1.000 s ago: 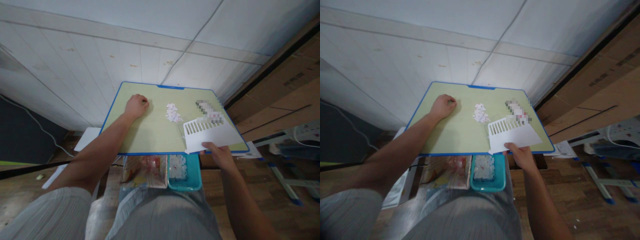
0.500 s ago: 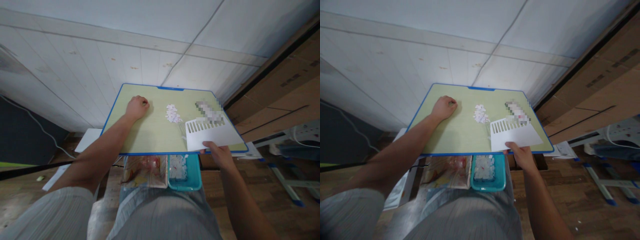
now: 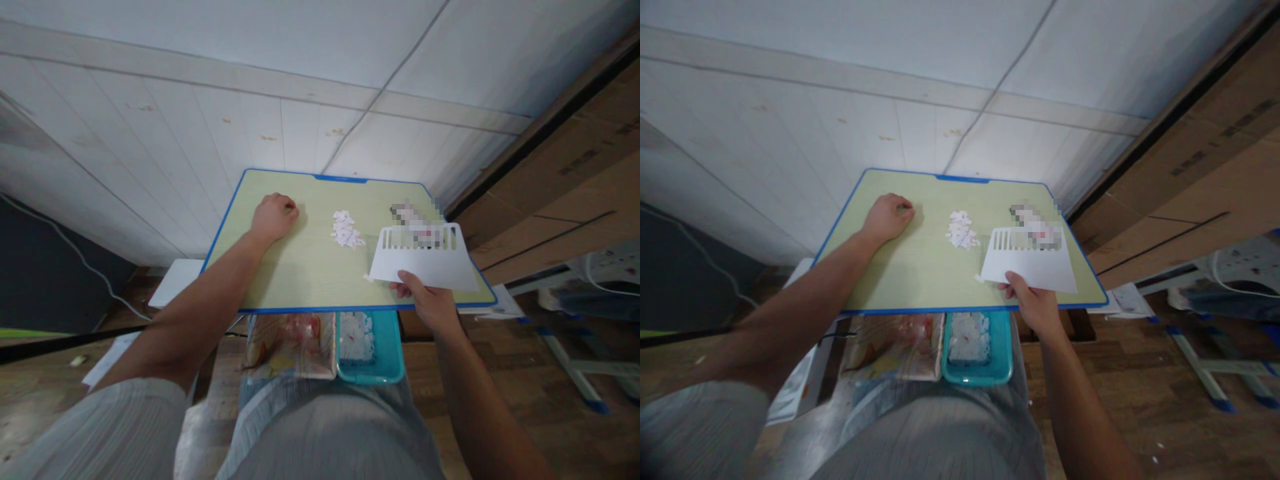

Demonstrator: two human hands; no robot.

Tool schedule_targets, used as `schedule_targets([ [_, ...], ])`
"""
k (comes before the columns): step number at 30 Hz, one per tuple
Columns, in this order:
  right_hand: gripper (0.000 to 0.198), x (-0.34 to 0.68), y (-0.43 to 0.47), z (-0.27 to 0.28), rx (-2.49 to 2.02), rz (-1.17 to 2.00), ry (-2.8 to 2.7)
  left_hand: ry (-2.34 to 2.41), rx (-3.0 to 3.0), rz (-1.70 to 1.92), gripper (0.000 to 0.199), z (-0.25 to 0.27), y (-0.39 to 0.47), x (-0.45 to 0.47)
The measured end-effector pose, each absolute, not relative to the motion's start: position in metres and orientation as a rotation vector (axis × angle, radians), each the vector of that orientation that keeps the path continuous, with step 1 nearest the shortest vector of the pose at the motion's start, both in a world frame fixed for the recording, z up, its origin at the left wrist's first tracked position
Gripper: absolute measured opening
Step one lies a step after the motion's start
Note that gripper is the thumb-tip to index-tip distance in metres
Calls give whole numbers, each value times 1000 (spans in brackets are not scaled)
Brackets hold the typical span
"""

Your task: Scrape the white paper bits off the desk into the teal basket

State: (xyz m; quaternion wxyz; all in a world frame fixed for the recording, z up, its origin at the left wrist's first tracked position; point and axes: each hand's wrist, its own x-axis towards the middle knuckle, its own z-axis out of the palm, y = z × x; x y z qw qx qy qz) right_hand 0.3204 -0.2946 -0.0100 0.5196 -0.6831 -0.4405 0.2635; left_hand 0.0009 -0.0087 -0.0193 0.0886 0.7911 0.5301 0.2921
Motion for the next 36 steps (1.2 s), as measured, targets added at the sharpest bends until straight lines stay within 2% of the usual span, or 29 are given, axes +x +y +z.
schedule_targets([
  [9,33,326,-307,0,-1620,739,-1135,1597,2383,880,29,-22,-6,2],
  [36,36,333,-311,-5,-1536,870,-1267,1591,2389,864,29,-20,-8,-3],
])
